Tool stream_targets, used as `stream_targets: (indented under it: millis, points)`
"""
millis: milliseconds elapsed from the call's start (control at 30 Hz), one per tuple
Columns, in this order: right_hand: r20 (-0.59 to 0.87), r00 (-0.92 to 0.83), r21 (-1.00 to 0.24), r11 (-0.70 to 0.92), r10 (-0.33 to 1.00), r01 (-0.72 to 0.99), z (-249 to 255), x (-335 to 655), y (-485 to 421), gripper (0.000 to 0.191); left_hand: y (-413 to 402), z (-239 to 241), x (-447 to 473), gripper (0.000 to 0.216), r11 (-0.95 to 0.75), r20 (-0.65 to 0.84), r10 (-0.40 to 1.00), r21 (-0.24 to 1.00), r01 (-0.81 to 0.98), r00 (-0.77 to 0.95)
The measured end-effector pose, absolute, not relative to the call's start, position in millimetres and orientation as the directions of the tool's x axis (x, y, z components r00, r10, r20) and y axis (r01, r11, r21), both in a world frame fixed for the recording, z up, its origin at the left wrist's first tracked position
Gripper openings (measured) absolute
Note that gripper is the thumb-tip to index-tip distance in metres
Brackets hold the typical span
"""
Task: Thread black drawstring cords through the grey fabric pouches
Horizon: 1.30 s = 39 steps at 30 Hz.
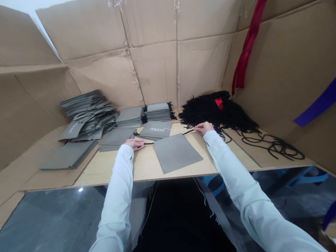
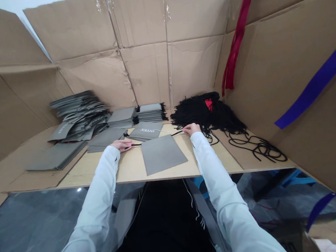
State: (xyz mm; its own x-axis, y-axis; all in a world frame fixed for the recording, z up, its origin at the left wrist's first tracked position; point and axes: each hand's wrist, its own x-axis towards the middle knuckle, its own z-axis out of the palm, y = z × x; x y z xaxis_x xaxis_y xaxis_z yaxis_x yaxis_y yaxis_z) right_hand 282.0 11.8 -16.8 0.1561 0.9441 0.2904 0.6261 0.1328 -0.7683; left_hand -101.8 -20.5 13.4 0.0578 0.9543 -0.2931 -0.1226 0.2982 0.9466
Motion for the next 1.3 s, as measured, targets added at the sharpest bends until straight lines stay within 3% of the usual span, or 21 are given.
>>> stream_targets:
  millis: [100,233,433,667,833,933,1067,1167,1300]
  points:
    - [0.283,0.142,-0.809,0.157,0.949,0.567,-15,278,9,0.011,-14,8,-105,0.022,0.140,-0.156,0.976,0.984,-0.112,-0.149]
    - [0.220,0.126,-0.908,0.156,0.967,0.388,-14,271,6,0.012,-10,5,-107,0.021,0.008,0.046,0.924,0.990,0.141,-0.379]
    - [0.210,0.114,-0.939,0.168,0.971,0.302,-12,264,3,0.015,-16,12,-106,0.018,-0.063,0.283,0.875,0.871,0.487,-0.393]
    - [0.213,0.165,-0.935,0.152,0.963,0.320,-15,269,6,0.014,-13,16,-110,0.013,-0.220,0.469,0.878,0.577,0.787,-0.099]
    - [0.261,0.160,-0.828,0.136,0.952,0.544,-18,272,6,0.012,-8,15,-110,0.019,-0.293,0.378,0.916,0.398,0.869,0.135]
    - [0.329,0.113,-0.718,0.171,0.937,0.674,-14,265,4,0.011,-8,15,-106,0.026,-0.415,0.324,0.895,0.359,0.836,0.306]
    - [0.411,-0.002,-0.623,0.282,0.912,0.729,-4,252,-1,0.012,-16,22,-65,0.046,-0.567,0.381,0.807,0.284,0.773,0.452]
    - [0.458,-0.035,-0.603,0.339,0.888,0.722,2,245,-5,0.015,-19,31,-1,0.039,-0.670,0.352,0.727,0.178,0.721,0.589]
    - [0.540,-0.054,-0.542,0.396,0.840,0.741,6,241,-11,0.015,-5,36,80,0.037,-0.594,0.201,0.805,0.267,0.759,0.559]
